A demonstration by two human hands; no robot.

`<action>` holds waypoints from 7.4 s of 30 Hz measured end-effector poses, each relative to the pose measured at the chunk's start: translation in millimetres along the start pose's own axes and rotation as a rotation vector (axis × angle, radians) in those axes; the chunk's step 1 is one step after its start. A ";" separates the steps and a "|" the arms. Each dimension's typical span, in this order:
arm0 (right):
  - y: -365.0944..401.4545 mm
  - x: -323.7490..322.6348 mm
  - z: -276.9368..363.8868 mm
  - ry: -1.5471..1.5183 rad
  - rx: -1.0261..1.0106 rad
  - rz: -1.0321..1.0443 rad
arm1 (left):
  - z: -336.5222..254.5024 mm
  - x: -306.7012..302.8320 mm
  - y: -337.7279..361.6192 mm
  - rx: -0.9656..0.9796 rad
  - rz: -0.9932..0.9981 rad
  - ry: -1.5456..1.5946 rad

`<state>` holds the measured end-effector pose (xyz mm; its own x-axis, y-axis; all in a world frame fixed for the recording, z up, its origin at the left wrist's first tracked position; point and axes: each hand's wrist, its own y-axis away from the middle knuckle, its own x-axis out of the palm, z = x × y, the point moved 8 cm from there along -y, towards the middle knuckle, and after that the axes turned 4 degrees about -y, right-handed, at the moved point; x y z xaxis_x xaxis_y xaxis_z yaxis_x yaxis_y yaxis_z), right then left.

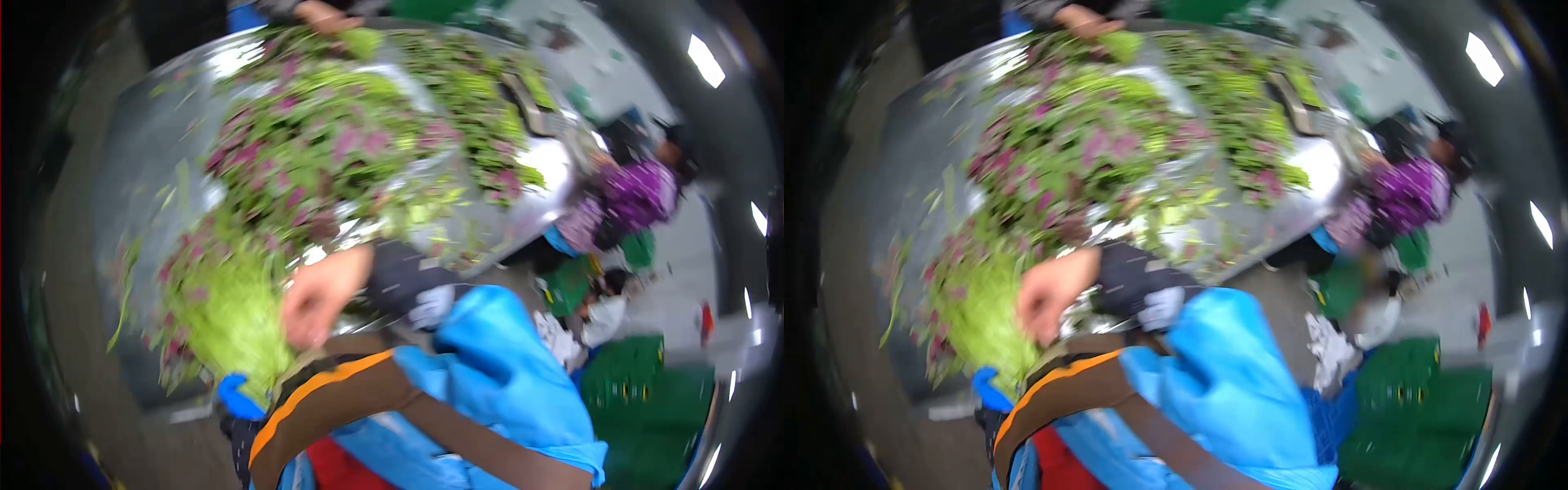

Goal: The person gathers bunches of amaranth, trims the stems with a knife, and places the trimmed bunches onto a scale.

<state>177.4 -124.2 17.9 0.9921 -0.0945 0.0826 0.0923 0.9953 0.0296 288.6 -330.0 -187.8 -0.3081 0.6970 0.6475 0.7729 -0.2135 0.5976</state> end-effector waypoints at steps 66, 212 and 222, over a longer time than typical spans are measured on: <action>641.4 -64.3 -173.5 0.520 -0.422 -1.357 | 588.3 545.4 -277.8 -0.294 0.129 -1.573; 538.3 -36.5 -150.2 -0.723 -0.026 -0.985 | 250.6 549.6 -169.4 0.386 0.156 -0.714; 539.4 -42.6 -152.3 -0.665 -0.036 -0.999 | 235.1 455.3 -131.4 0.032 0.186 -2.469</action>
<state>197.9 420.0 -121.4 0.2435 -0.8075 0.5373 0.8089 0.4747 0.3470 177.2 176.3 -82.7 0.6031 -0.1301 -0.7870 0.7162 -0.3460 0.6061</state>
